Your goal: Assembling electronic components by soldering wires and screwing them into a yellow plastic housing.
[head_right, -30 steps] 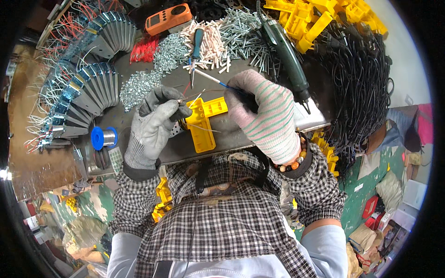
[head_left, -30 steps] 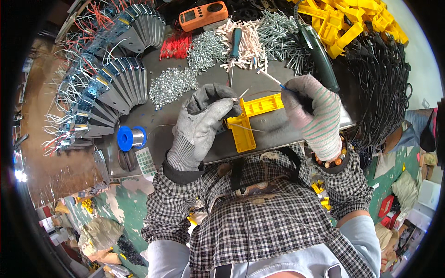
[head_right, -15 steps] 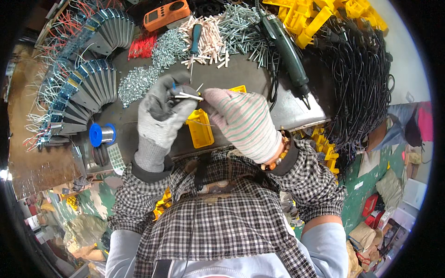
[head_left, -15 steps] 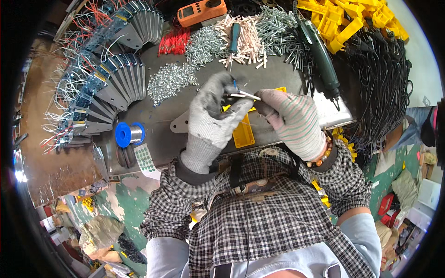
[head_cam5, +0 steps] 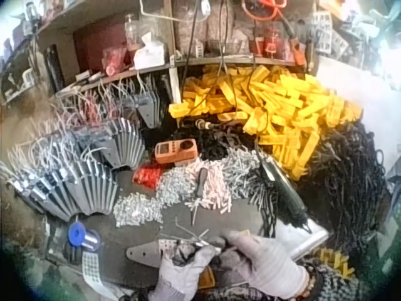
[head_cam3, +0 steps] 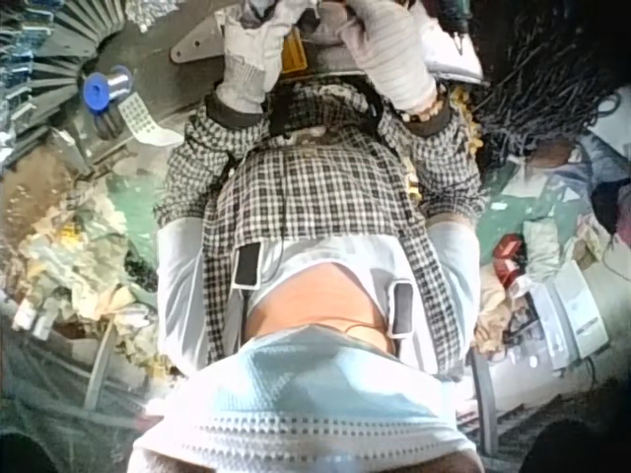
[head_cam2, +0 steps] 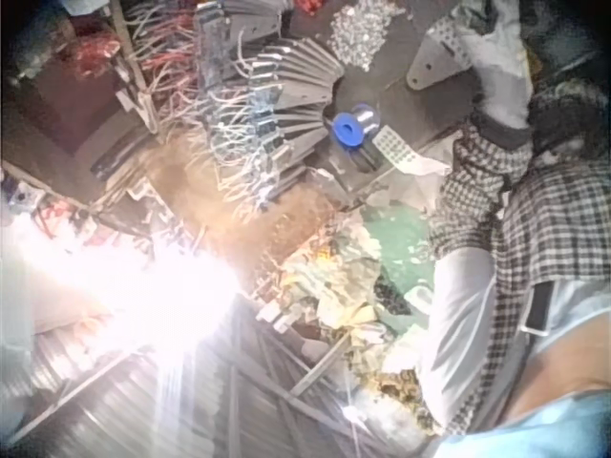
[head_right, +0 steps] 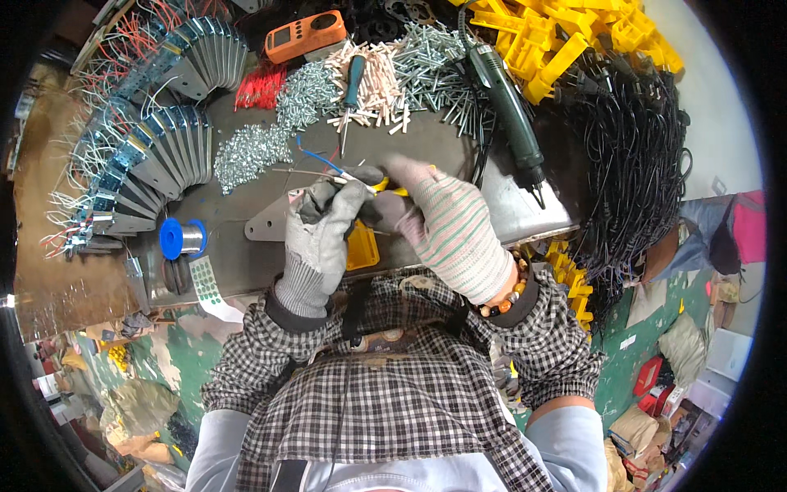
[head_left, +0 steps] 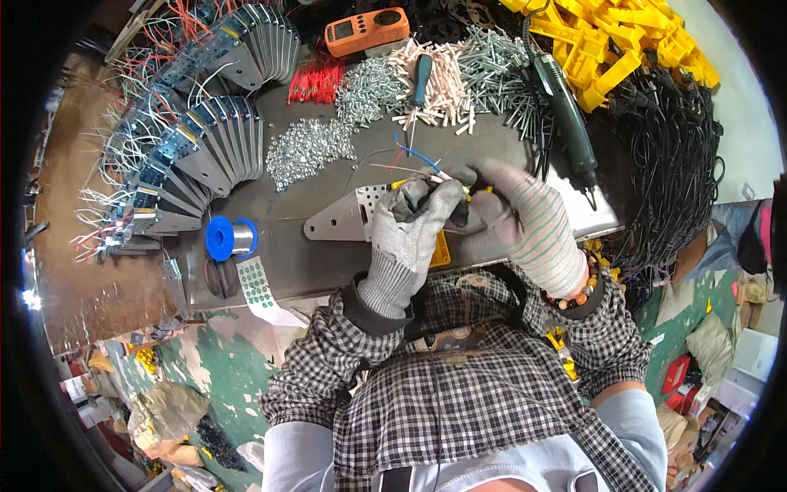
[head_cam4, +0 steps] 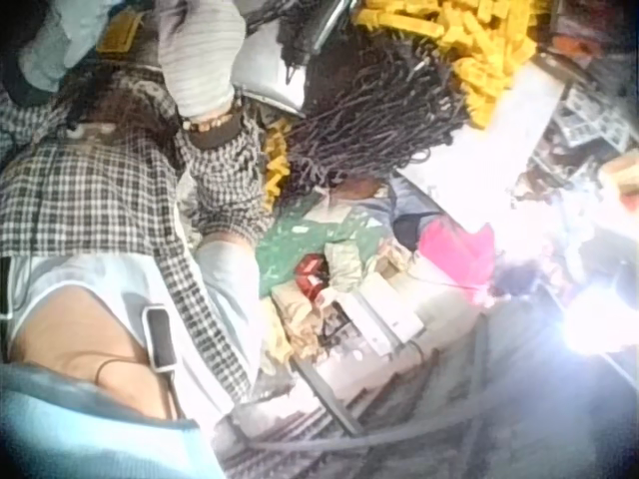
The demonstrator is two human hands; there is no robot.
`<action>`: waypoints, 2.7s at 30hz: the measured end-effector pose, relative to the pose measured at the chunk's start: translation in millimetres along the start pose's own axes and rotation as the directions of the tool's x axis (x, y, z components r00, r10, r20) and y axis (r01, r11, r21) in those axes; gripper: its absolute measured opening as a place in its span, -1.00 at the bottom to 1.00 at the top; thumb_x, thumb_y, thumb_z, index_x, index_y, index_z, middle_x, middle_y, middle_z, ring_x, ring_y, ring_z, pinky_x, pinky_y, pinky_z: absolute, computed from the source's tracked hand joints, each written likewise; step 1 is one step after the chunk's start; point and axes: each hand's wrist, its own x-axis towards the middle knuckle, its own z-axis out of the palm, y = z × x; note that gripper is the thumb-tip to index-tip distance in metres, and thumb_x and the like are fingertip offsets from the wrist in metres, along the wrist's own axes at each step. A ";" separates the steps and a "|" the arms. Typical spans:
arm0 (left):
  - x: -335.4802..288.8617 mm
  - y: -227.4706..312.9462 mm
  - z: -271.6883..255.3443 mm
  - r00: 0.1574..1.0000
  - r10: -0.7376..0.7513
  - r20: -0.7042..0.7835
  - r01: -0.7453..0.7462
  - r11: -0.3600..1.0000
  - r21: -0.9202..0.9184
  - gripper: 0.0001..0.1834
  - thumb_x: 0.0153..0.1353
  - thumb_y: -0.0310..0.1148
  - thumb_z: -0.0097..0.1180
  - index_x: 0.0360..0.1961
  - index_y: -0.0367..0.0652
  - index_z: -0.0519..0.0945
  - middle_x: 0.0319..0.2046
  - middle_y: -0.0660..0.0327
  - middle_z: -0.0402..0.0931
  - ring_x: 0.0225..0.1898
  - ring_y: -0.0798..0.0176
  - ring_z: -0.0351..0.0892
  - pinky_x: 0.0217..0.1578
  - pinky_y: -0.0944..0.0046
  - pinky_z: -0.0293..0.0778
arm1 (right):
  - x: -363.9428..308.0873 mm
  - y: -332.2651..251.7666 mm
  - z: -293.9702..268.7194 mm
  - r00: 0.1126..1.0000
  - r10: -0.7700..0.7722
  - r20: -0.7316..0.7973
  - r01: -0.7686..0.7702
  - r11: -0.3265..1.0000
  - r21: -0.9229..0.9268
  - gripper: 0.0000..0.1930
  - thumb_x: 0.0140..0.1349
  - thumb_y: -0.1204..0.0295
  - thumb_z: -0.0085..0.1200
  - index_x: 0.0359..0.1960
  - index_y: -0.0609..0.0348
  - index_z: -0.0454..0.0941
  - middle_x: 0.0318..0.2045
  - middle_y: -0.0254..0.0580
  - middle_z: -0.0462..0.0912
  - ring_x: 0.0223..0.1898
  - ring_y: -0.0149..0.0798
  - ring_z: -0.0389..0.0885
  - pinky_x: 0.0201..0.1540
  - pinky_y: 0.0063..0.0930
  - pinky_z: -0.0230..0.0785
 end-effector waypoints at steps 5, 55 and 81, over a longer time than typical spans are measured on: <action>-25.6 23.2 -9.8 0.995 0.086 0.045 -0.095 0.755 0.649 -0.79 0.30 -0.51 0.12 -0.07 -0.32 0.54 -0.32 0.33 0.52 -0.29 0.49 0.50 -0.23 0.40 0.47 | 8.6 -0.1 0.4 0.979 -0.072 0.192 0.105 0.981 -0.165 -0.81 0.15 0.50 0.11 -0.17 0.13 0.54 -0.40 -0.07 0.57 -0.37 0.03 0.60 -0.34 -0.17 0.44; 19.5 45.8 -0.7 0.992 -0.044 0.120 0.006 0.956 0.294 -0.79 0.36 -0.30 0.11 -0.17 -0.25 0.55 -0.43 0.27 0.56 -0.50 0.45 0.52 -0.49 0.47 0.46 | 53.7 -8.6 -3.2 0.905 0.315 0.286 -0.426 0.665 0.614 -0.79 0.24 0.48 0.17 -0.13 0.32 0.63 -0.37 -0.32 0.68 -0.33 -0.59 0.55 -0.27 -0.66 0.43; 13.0 55.3 -15.8 0.995 0.094 0.020 -0.095 0.951 0.295 -0.83 0.30 -0.39 0.19 -0.19 -0.29 0.61 -0.47 0.25 0.61 -0.47 0.42 0.60 -0.51 0.44 0.53 | 43.1 -13.7 -25.1 0.964 0.216 -0.154 -0.186 0.964 0.189 -0.92 0.18 0.55 0.17 -0.30 0.27 0.63 -0.53 -0.37 0.62 -0.47 -0.63 0.50 -0.43 -0.67 0.36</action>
